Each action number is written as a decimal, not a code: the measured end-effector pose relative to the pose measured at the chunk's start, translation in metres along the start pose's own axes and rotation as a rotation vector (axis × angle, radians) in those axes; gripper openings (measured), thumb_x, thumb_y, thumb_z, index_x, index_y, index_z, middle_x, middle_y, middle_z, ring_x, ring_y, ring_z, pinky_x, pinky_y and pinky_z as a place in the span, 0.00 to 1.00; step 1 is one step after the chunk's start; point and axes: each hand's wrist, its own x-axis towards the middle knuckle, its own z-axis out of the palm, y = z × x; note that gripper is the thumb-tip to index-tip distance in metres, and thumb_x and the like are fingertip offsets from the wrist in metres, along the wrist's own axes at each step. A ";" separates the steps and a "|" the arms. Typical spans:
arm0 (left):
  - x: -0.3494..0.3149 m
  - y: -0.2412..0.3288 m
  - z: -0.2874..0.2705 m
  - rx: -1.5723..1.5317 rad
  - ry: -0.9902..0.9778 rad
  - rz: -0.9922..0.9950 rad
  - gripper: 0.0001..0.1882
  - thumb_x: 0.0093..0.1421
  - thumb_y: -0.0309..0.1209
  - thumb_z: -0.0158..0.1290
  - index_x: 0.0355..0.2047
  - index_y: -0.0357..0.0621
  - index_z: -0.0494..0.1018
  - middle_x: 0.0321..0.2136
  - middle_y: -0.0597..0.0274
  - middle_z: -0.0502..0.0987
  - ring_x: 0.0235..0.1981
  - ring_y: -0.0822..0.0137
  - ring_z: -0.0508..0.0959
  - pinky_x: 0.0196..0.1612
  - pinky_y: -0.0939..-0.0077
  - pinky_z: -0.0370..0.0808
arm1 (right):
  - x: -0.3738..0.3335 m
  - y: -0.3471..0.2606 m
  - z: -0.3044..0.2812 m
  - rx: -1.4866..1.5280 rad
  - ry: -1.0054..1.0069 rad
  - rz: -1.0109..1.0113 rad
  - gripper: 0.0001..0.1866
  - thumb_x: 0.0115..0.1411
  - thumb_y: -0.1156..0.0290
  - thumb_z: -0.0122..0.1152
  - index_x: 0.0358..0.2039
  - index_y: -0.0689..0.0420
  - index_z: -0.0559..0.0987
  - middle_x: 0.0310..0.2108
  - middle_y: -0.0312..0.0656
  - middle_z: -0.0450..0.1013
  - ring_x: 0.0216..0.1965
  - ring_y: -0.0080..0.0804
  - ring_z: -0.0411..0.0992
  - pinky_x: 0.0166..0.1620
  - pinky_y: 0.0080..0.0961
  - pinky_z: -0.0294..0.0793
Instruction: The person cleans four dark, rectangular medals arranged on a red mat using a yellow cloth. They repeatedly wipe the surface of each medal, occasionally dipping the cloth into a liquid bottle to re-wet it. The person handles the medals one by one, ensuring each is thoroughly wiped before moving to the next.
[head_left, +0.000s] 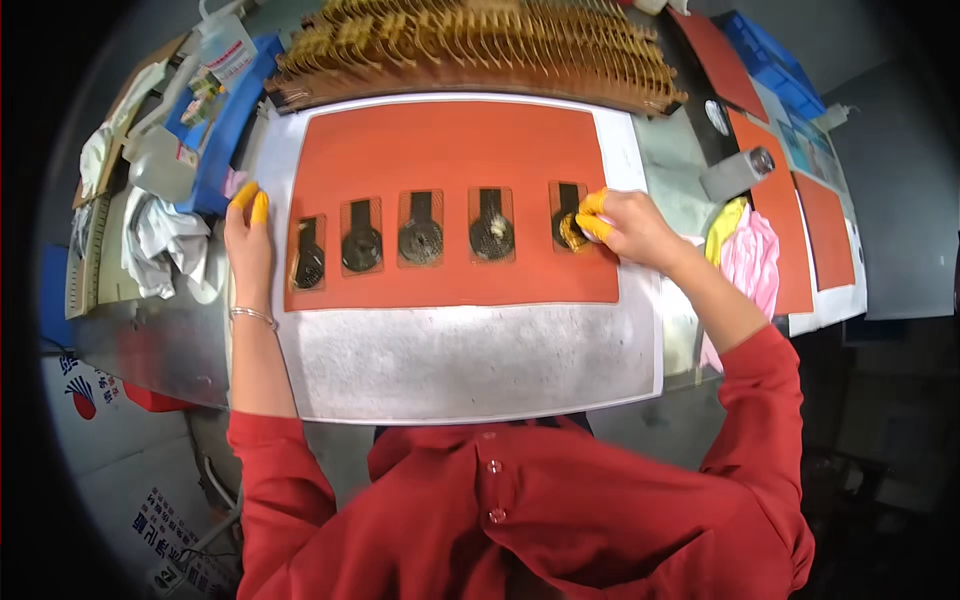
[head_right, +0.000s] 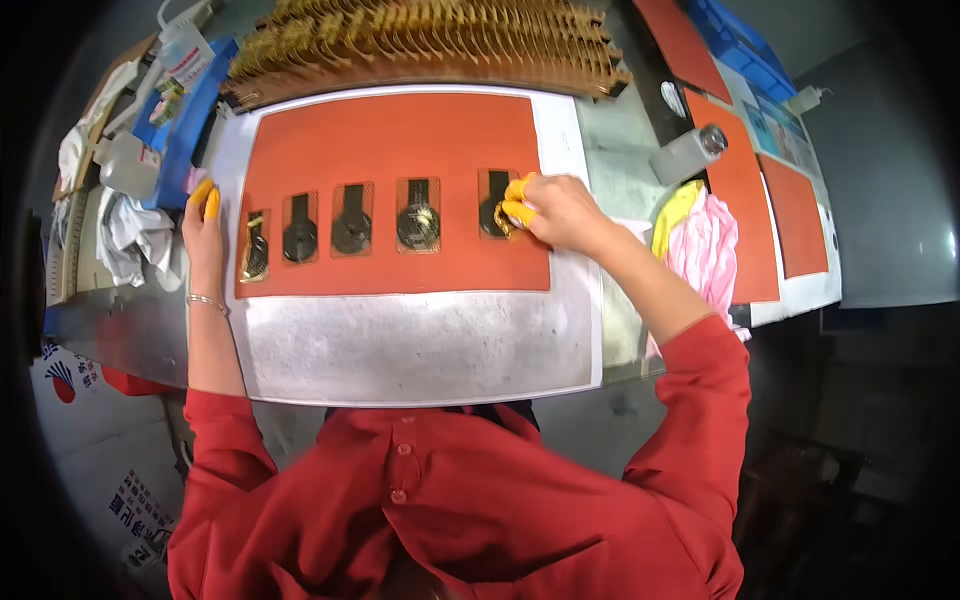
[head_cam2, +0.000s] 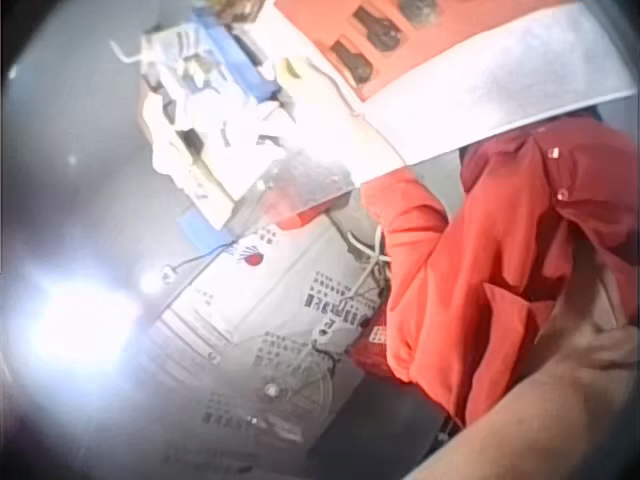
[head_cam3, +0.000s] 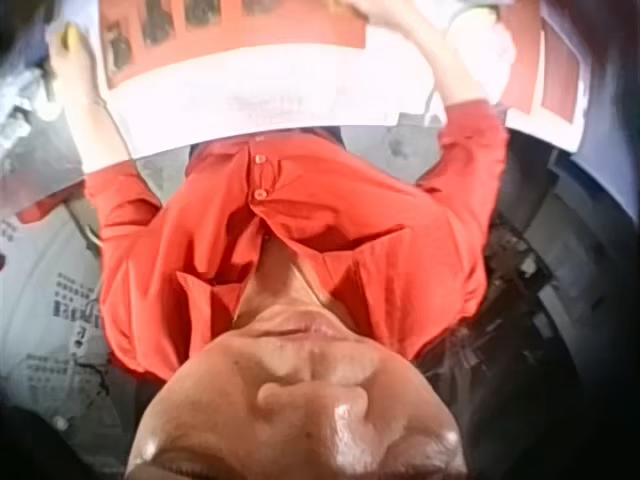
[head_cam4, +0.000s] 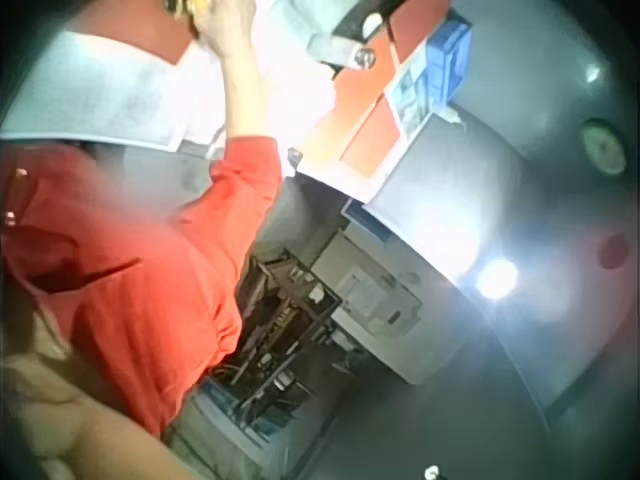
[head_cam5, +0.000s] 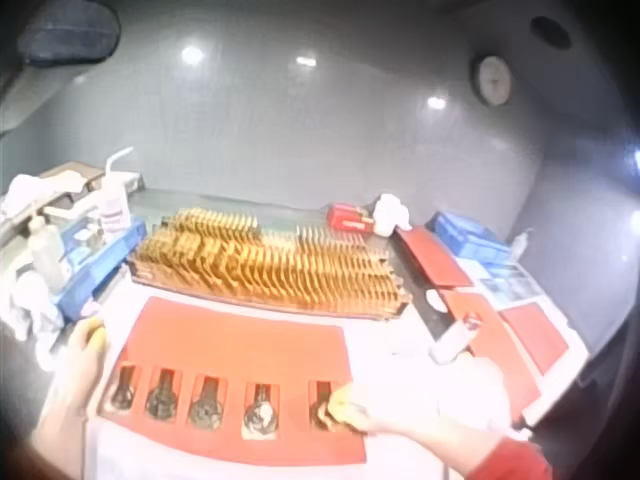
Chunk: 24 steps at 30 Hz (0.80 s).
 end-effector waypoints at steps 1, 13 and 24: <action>0.001 0.002 -0.003 -0.002 0.025 0.014 0.16 0.61 0.26 0.47 0.48 0.32 0.67 0.45 0.53 0.72 0.47 0.66 0.72 0.50 0.75 0.67 | 0.004 -0.007 -0.003 0.204 0.041 0.005 0.05 0.54 0.72 0.55 0.29 0.59 0.77 0.24 0.44 0.73 0.24 0.38 0.71 0.29 0.30 0.69; 0.058 0.023 -0.100 0.246 0.503 0.308 0.37 0.50 0.39 0.61 0.53 0.28 0.59 0.49 0.41 0.65 0.52 0.49 0.65 0.55 0.63 0.60 | 0.245 -0.186 0.010 1.689 -0.163 -0.263 0.09 0.62 0.65 0.50 0.37 0.57 0.72 0.20 0.33 0.68 0.16 0.20 0.64 0.18 0.17 0.63; 0.096 0.040 -0.084 0.106 0.350 0.105 0.32 0.41 0.39 0.66 0.42 0.34 0.66 0.38 0.47 0.73 0.40 0.51 0.74 0.42 0.63 0.71 | 0.367 -0.292 0.055 1.953 -0.231 -0.148 0.10 0.63 0.65 0.45 0.29 0.55 0.72 0.18 0.34 0.66 0.13 0.22 0.57 0.15 0.20 0.56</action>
